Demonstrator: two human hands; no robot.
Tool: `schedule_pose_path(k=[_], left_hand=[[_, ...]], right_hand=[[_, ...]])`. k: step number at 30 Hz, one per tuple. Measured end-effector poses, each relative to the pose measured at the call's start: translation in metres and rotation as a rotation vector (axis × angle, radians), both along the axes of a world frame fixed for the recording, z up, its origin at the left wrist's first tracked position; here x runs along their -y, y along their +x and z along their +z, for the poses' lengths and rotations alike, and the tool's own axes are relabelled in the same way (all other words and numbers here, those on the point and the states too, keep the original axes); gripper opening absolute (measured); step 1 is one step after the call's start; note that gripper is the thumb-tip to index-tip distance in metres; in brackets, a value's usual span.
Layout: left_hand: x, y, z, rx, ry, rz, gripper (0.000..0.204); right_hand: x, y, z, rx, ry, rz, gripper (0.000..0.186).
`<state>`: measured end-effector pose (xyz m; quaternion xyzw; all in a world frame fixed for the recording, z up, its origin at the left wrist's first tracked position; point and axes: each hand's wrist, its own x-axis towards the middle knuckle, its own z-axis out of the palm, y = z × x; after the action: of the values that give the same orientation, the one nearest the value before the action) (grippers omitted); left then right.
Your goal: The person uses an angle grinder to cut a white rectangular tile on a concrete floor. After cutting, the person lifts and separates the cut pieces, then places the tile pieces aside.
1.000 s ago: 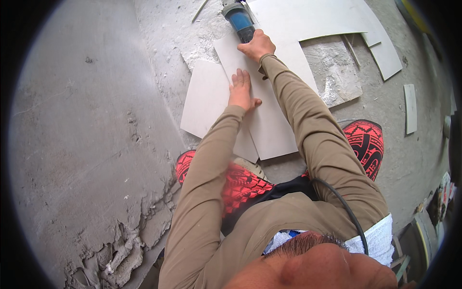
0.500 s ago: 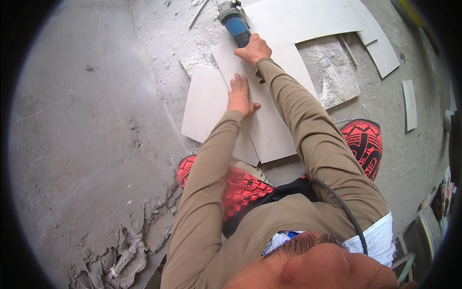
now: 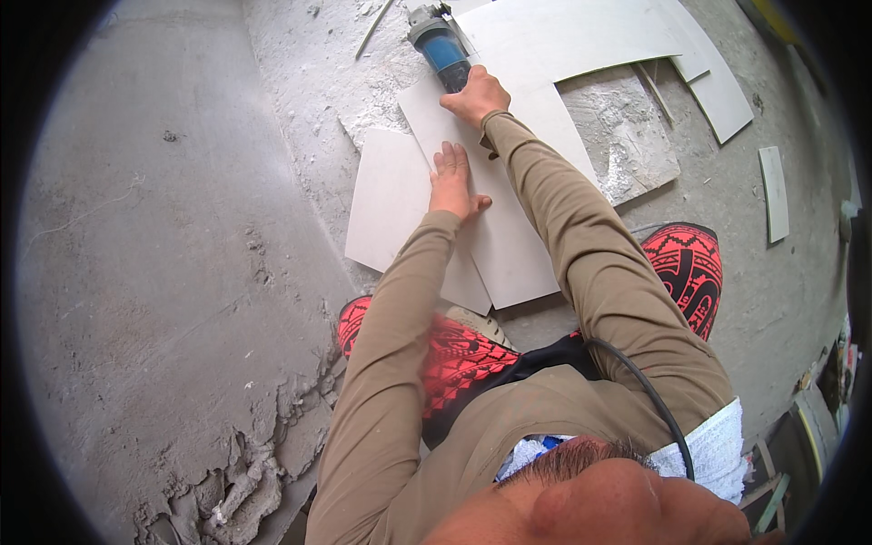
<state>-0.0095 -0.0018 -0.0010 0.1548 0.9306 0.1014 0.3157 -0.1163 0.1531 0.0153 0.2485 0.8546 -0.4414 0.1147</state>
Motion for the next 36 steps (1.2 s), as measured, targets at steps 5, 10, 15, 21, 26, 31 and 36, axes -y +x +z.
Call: schedule_pose_path(k=[5, 10, 15, 21, 26, 31, 36], left_hand=[[0.0, -0.001, 0.0, 0.003, -0.009, 0.002, 0.121], [-0.001, -0.001, 0.001, 0.002, -0.015, -0.001, 0.119], [-0.001, -0.001, 0.001, -0.002, -0.001, -0.005, 0.118], [0.001, -0.001, -0.001, -0.013, 0.009, -0.013, 0.119], [0.002, -0.001, -0.004, -0.025, 0.006, -0.009, 0.121], [0.003, 0.001, -0.007, -0.033, 0.024, -0.003, 0.123], [0.005, 0.001, -0.006, -0.04, 0.042, 0.001, 0.121]], right_hand=[[0.001, -0.001, 0.0, 0.006, 0.005, 0.006, 0.061], [0.001, -0.001, -0.002, -0.004, 0.008, 0.006, 0.061], [0.001, -0.002, -0.002, 0.002, 0.004, 0.006, 0.062], [0.001, -0.002, -0.003, 0.01, -0.009, -0.001, 0.062], [0.0, -0.004, 0.001, 0.017, -0.014, 0.015, 0.063], [0.001, -0.003, -0.003, 0.003, -0.013, 0.002, 0.064], [0.001, -0.003, -0.002, 0.008, -0.02, 0.006, 0.063]])
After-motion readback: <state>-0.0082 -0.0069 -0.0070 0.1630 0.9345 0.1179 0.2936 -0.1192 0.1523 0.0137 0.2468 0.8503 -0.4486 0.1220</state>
